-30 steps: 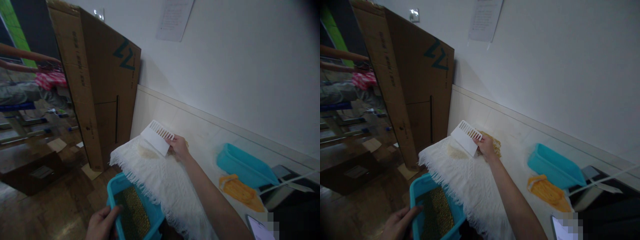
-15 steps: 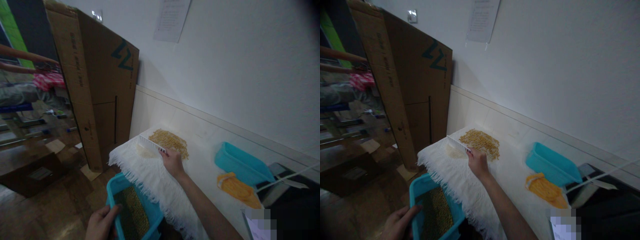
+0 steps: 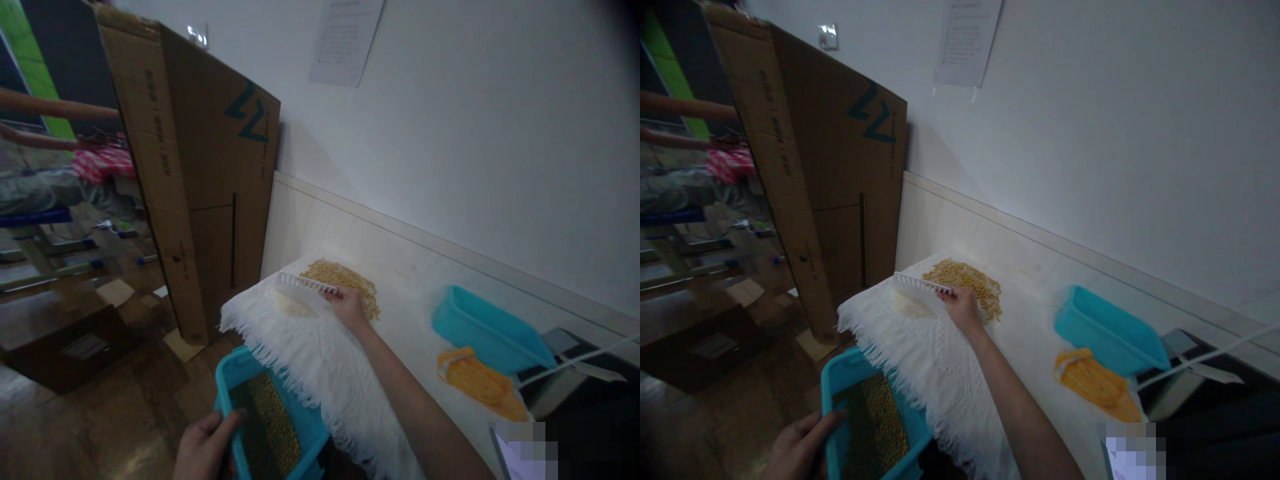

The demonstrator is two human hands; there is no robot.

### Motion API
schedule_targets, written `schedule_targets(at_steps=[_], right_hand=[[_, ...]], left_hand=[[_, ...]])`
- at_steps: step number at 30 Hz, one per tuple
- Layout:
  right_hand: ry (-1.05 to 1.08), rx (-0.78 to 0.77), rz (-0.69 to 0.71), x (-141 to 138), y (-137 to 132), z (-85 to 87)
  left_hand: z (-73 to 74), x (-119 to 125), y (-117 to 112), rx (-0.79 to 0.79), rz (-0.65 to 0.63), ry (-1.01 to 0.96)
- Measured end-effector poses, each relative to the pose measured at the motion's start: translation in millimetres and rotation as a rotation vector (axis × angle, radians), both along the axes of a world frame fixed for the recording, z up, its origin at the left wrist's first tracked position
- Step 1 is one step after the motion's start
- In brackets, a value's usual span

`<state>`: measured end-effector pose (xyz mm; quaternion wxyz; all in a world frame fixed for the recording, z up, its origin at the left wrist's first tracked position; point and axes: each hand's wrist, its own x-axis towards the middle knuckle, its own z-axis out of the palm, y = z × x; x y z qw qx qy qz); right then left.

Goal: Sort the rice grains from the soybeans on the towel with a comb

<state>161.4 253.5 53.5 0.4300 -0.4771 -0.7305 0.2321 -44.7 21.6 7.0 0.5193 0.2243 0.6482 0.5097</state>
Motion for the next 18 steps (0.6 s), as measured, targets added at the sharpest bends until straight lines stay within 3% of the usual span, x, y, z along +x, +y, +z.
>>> schedule_targets(at_steps=[9, 18], right_hand=[[0.058, -0.058, 0.060, 2.9, 3.3, 2.9], [0.095, -0.072, 0.082, -2.4, 3.3, 6.3]], left_hand=[[-26.6, -8.2, 0.7, -0.002, -0.022, -0.034], [-23.8, -6.6, 1.1, 0.006, -0.004, 0.010]])
